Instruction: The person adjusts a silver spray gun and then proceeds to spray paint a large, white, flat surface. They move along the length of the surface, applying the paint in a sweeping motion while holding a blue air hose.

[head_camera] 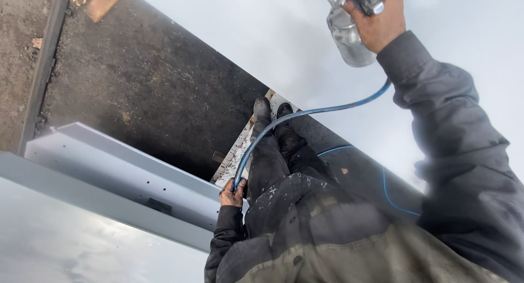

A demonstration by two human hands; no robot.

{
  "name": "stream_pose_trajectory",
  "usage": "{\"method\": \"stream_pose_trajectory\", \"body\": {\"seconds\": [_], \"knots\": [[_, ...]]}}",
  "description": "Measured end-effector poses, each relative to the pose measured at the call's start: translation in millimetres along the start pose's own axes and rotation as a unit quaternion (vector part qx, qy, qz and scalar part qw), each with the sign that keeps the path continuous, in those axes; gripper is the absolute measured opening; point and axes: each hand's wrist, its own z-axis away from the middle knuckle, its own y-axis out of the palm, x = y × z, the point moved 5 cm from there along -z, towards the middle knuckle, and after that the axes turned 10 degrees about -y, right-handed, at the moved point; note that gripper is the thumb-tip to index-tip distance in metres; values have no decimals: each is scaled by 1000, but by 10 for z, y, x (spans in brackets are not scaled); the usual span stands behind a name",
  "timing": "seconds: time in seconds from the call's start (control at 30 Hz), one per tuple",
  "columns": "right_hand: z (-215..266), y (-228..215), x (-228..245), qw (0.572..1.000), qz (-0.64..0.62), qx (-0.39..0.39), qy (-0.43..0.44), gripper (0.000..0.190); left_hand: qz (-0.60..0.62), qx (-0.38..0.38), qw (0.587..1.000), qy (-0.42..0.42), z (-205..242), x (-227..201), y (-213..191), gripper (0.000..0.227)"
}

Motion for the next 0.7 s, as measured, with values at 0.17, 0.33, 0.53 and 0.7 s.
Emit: {"method": "stream_pose_trajectory", "body": {"seconds": [0.17, 0.33, 0.53, 0.7], "knots": [[1216, -373, 147, 948, -116, 107, 275, 21, -126, 44, 990, 39, -342, 131, -64, 47], [2721, -729, 447, 876, -27, 103, 470, 41, -153, 75, 980, 98, -576, 1, -127, 39], [2796, -1075, 985, 826, -104, 59, 551, 39, -193, 94, 968, 129, -628, -76, -70, 35], [2742, -775, 787, 842, -167, 42, 511, 41, -173, 63, 973, 137, -542, -270, 42, 34]]}}
